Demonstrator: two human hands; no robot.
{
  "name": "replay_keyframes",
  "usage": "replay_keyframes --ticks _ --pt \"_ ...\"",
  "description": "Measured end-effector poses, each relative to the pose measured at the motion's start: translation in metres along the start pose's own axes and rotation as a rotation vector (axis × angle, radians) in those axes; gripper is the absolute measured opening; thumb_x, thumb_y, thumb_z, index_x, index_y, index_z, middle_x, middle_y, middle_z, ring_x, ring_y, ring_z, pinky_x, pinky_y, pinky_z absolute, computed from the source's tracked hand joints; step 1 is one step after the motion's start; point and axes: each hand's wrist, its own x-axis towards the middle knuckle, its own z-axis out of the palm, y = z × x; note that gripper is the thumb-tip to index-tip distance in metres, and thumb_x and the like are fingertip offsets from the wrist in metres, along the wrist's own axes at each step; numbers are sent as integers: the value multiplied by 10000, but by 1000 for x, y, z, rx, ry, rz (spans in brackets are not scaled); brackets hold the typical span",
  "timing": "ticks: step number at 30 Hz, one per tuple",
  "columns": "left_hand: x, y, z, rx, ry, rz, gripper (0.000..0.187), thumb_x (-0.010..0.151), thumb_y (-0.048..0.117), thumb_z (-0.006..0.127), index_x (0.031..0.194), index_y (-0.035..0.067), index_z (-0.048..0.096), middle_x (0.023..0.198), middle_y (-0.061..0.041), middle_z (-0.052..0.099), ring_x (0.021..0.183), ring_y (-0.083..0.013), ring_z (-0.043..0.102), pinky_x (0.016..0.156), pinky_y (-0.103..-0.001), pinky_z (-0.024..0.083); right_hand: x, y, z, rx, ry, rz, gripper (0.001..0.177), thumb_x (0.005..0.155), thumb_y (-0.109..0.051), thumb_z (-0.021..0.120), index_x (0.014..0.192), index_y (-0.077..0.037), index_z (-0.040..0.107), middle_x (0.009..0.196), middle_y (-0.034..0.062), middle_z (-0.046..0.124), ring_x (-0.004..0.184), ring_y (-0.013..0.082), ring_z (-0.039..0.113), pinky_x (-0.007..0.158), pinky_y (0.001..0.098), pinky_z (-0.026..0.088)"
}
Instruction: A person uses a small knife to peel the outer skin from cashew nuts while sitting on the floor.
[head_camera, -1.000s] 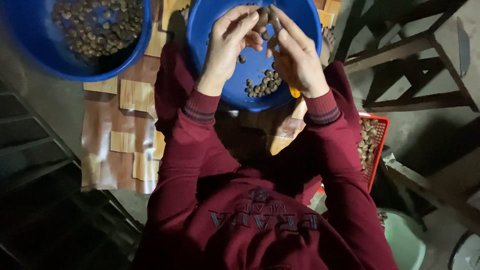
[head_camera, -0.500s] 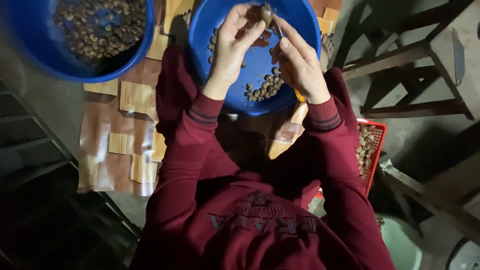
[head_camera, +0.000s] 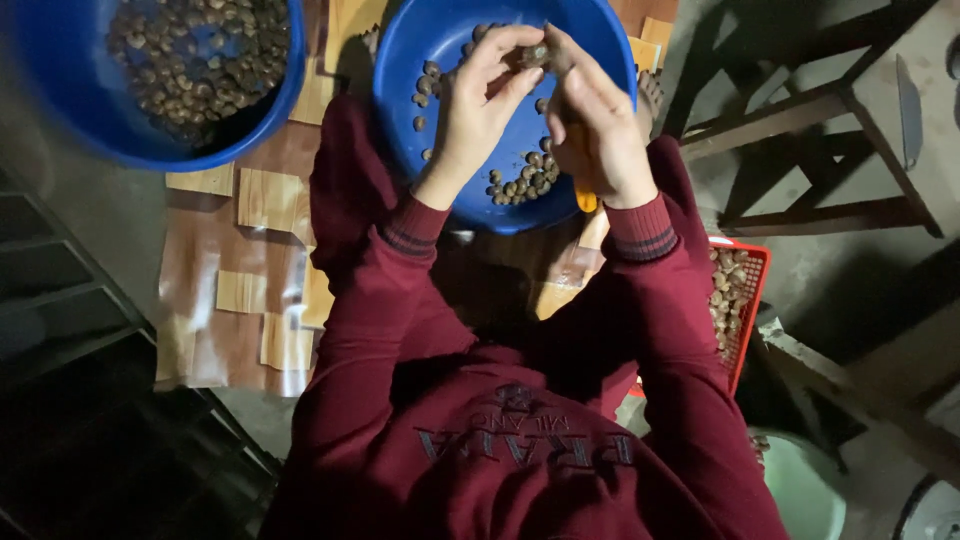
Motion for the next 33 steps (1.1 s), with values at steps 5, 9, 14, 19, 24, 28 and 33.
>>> replay_keyframes --ticks 5,9,14,19,24,28,33 --pt "3 5 -3 -222 -11 -37 330 1037 -9 681 1337 63 563 1361 -78 659 1181 -177 698 1023 -270 584 -1 -4 0 117 42 147 557 1127 -279 497 1652 -154 359 807 33 606 576 61 480 471 188 306" --pt "8 19 -10 -391 12 -100 255 1038 -12 671 1278 58 622 1316 -93 699 1113 -165 709 1024 -271 598 -1 -17 8 97 77 171 533 1102 -338 505 1592 -134 468 725 13 577 481 58 395 410 201 305" --pt "4 0 -9 -681 -34 -165 281 1081 7 628 1359 45 605 1332 -105 680 1209 -180 676 1110 -328 564 -1 1 3 149 10 98 552 1117 -232 502 1641 -127 365 1087 52 591 658 78 449 576 199 368" --pt "2 -11 -10 -927 -21 -239 301 1064 -77 588 1357 -14 617 1269 -137 691 1134 -182 675 1073 -281 554 0 0 1 142 0 120 534 1151 -203 496 1664 -168 353 882 23 608 771 93 607 562 160 327" --pt "-2 -18 -7 -931 -39 -224 342 1088 -64 600 1422 8 589 1358 -137 671 1215 -208 676 1132 -304 541 0 -1 -5 230 -25 177 540 1144 -290 479 1663 -200 365 856 89 610 505 79 360 426 203 252" --pt "0 -5 -4 -673 -32 -79 359 1108 -51 617 1423 120 627 1388 -42 674 1253 -150 650 1143 -286 523 0 5 -8 236 -33 199 548 1154 -226 514 1674 -222 339 821 83 611 511 83 421 427 189 279" --pt "1 -10 -5 -634 -24 -71 362 1087 -98 616 1410 64 604 1358 -100 679 1227 -209 674 1144 -329 557 -1 -4 -2 219 46 238 601 1102 -341 505 1662 -195 343 814 90 642 464 75 385 388 212 253"
